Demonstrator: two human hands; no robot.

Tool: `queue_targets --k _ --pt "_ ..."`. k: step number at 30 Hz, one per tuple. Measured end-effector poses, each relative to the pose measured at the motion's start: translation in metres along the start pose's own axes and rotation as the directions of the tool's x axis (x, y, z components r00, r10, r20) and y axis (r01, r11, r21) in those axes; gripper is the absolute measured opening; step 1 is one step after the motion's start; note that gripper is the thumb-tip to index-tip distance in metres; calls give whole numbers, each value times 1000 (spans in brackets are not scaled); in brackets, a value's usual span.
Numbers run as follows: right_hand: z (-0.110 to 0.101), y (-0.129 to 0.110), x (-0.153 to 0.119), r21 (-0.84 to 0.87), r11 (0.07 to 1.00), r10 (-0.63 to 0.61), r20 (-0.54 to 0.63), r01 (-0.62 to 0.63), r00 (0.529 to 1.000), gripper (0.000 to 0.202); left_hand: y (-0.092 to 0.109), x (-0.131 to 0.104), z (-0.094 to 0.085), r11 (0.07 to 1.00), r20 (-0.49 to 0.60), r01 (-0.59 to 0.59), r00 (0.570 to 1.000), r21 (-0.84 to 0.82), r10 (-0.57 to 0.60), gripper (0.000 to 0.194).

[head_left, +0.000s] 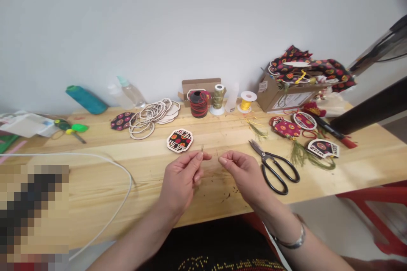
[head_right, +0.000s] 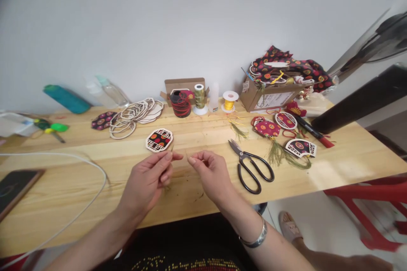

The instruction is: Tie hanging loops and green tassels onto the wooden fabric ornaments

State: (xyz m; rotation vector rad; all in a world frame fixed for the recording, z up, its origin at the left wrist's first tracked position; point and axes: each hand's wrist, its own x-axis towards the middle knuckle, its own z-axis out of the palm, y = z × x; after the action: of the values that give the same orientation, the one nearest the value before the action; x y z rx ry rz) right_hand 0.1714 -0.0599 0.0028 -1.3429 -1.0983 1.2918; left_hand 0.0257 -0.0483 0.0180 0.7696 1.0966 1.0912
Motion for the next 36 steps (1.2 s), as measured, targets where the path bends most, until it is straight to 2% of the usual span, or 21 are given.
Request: queue_targets --k 7,13,21,28,36 --pt "16 -1 -4 244 969 50 -10 -46 999 17 -7 -1 5 1000 -27 14 1000 -5 -14 26" --pt "24 -3 -4 302 947 117 -20 -105 993 17 -10 -2 3 1000 -9 21 1000 14 -21 32" --pt "25 2 -3 394 914 79 61 -97 995 19 -13 -1 4 1000 -6 -19 1000 -1 19 29" --pt "25 6 -2 406 909 58 90 -89 994 22 -14 -2 3 1000 -15 -20 1000 12 21 28" --pt "23 4 -3 311 945 101 12 -100 995 22 -13 -3 6 994 -30 -90 995 56 92 15"
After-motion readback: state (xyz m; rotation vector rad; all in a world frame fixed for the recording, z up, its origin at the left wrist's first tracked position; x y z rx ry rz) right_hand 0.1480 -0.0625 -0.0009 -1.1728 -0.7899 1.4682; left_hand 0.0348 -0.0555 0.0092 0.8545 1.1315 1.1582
